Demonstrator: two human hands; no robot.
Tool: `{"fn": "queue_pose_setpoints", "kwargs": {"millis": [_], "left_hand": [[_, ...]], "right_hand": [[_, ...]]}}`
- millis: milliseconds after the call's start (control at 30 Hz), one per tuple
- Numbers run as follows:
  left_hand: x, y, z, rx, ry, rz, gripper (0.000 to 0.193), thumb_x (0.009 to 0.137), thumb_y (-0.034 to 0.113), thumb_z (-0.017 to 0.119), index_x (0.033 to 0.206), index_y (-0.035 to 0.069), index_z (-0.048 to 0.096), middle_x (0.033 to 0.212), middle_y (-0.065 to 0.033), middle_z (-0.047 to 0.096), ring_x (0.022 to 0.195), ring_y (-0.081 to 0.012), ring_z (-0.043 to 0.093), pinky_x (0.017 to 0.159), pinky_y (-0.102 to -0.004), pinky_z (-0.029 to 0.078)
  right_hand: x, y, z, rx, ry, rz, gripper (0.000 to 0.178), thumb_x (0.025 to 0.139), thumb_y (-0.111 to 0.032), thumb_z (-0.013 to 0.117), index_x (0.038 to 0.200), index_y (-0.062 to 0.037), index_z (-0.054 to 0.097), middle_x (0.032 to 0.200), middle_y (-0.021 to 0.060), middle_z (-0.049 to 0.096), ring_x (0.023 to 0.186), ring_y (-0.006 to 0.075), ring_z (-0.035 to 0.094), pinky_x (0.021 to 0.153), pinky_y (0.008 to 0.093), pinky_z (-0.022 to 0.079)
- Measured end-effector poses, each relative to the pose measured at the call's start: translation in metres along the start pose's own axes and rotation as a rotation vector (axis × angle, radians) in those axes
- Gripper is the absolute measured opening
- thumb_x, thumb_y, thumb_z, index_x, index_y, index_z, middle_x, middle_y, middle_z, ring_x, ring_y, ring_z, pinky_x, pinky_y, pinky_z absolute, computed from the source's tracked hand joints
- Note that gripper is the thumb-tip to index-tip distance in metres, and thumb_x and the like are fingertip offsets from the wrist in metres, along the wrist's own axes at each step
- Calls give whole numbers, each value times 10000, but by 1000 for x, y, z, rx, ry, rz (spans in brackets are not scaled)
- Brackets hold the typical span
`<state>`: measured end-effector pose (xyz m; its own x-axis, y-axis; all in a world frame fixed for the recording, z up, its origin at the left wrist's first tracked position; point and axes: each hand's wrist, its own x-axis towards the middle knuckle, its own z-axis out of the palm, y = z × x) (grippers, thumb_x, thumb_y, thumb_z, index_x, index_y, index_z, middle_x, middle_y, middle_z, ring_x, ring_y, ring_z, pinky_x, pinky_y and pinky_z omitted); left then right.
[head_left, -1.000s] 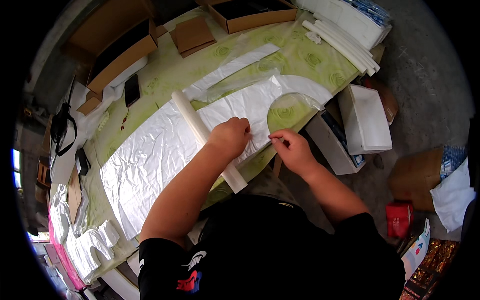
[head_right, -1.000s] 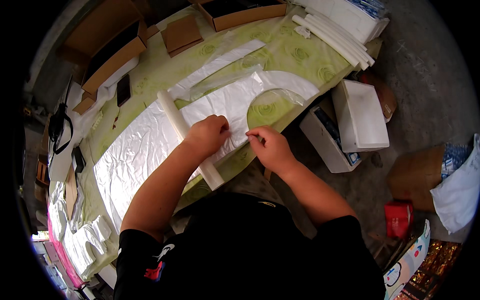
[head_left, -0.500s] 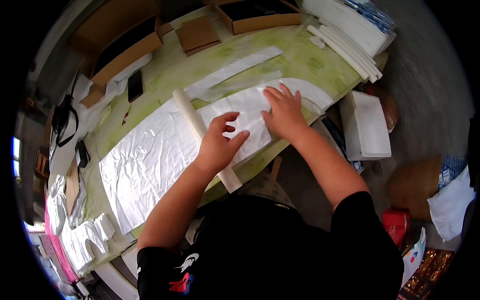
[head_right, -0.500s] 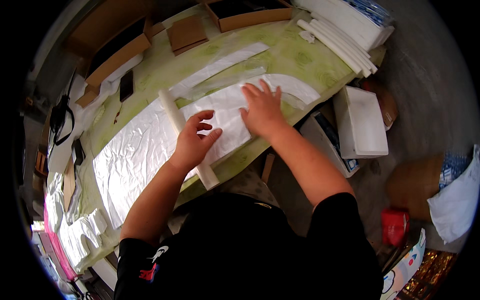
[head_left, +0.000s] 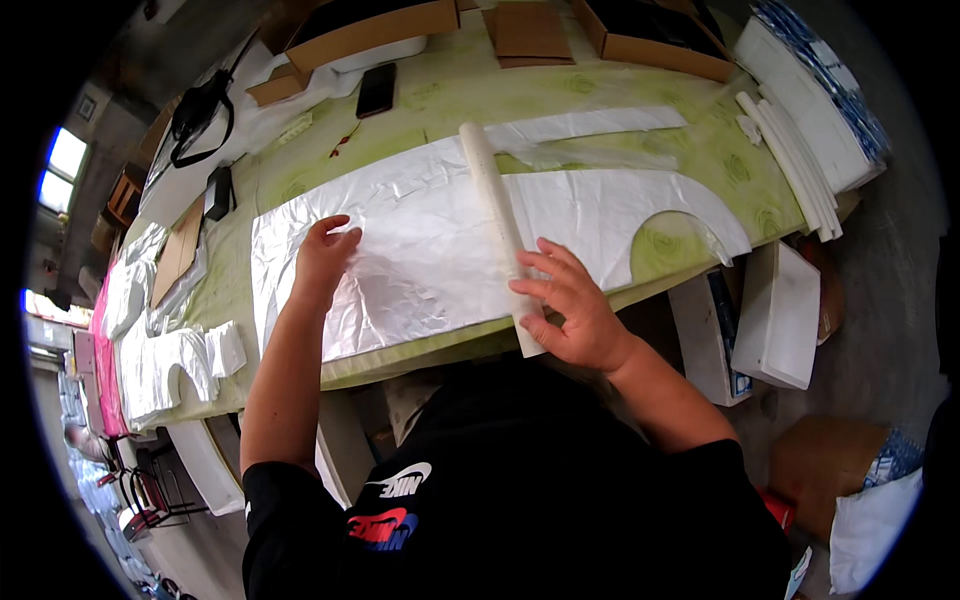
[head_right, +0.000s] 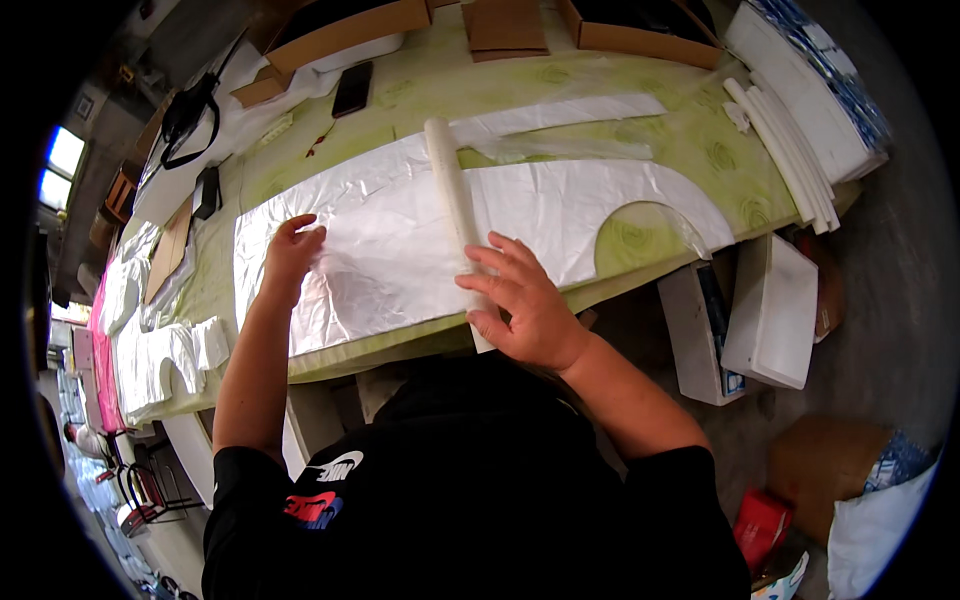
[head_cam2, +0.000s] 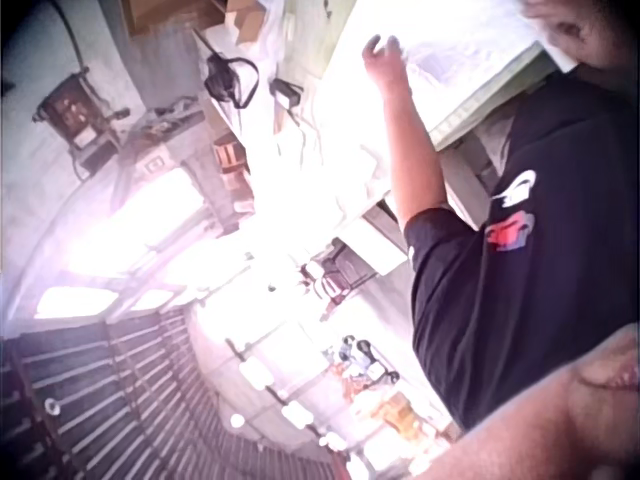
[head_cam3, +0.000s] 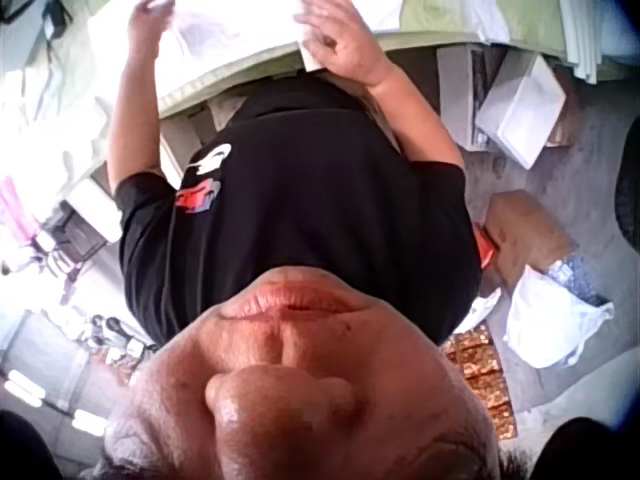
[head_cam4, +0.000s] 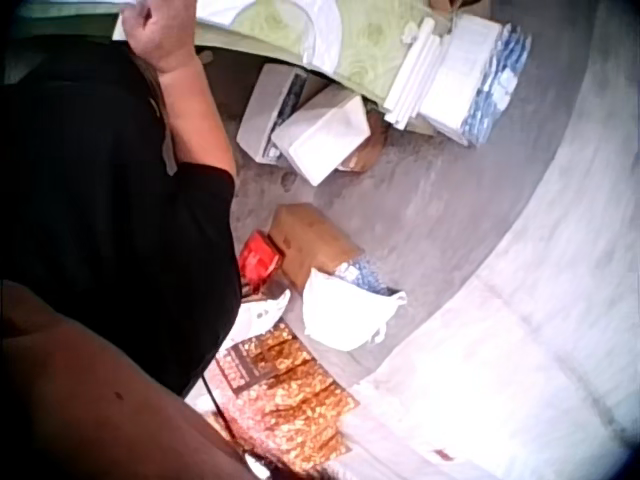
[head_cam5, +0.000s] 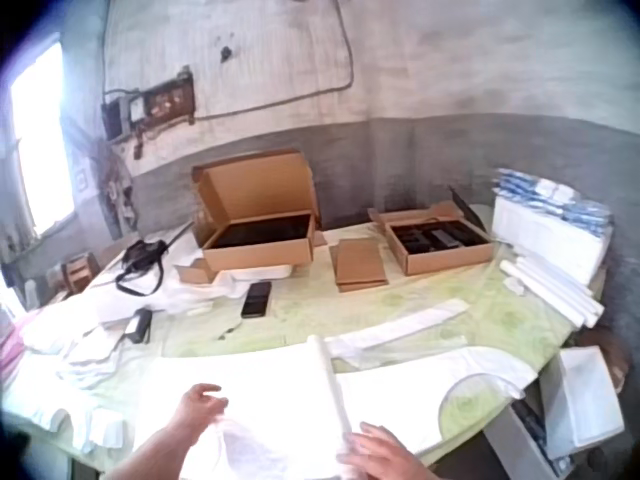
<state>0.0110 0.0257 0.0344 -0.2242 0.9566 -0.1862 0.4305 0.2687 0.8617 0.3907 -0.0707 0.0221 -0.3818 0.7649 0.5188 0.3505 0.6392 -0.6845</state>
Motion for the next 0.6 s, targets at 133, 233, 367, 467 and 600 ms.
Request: {"fn": "queue_pose_setpoints", "kwargs": {"millis": [133, 233, 367, 467, 600], "left_hand": [[0, -34, 14, 496, 491, 577, 505, 854, 122, 776, 1330, 78, 614, 1183, -105, 671, 1117, -300, 610, 988, -405, 481], [-29, -8, 62, 222, 318, 794, 462, 827, -1, 748, 1267, 71, 625, 1276, -132, 639, 1216, -357, 559, 1068, -431, 437], [-57, 8, 116, 264, -110, 776, 649, 861, 133, 710, 1468, 70, 487, 1360, -159, 595, 1308, -374, 513, 1146, -574, 328], [-72, 15, 126, 622, -124, 675, 762, 855, 194, 707, 1549, 97, 409, 1490, -129, 518, 1450, -409, 364, 1209, -624, 212], [-64, 21, 108, 559, -187, 673, 703, 867, 168, 680, 1528, 112, 447, 1510, -120, 496, 1451, -403, 361, 1199, -641, 218]], "right_hand": [[1, -4, 17, 42, -133, 37, 405, 771, -115, 783, 1170, -103, 716, 1439, 131, 563, 1416, 431, 408, 1150, 500, 400], [-3, -2, 30, 23, -99, -5, 388, 768, -109, 775, 1152, -106, 716, 1429, 137, 564, 1409, 441, 409, 1155, 509, 392], [3, -13, 37, -2, -144, -9, 382, 767, -113, 777, 1144, -108, 719, 1425, 125, 567, 1416, 439, 400, 1161, 515, 383], [8, -18, 40, 15, -210, -9, 376, 771, -116, 776, 1143, -103, 725, 1427, 106, 567, 1430, 439, 384, 1169, 509, 369], [15, -22, 43, 4, -243, -66, 343, 780, -100, 757, 1121, -95, 720, 1338, 110, 611, 1397, 410, 433, 1153, 509, 383]]}}
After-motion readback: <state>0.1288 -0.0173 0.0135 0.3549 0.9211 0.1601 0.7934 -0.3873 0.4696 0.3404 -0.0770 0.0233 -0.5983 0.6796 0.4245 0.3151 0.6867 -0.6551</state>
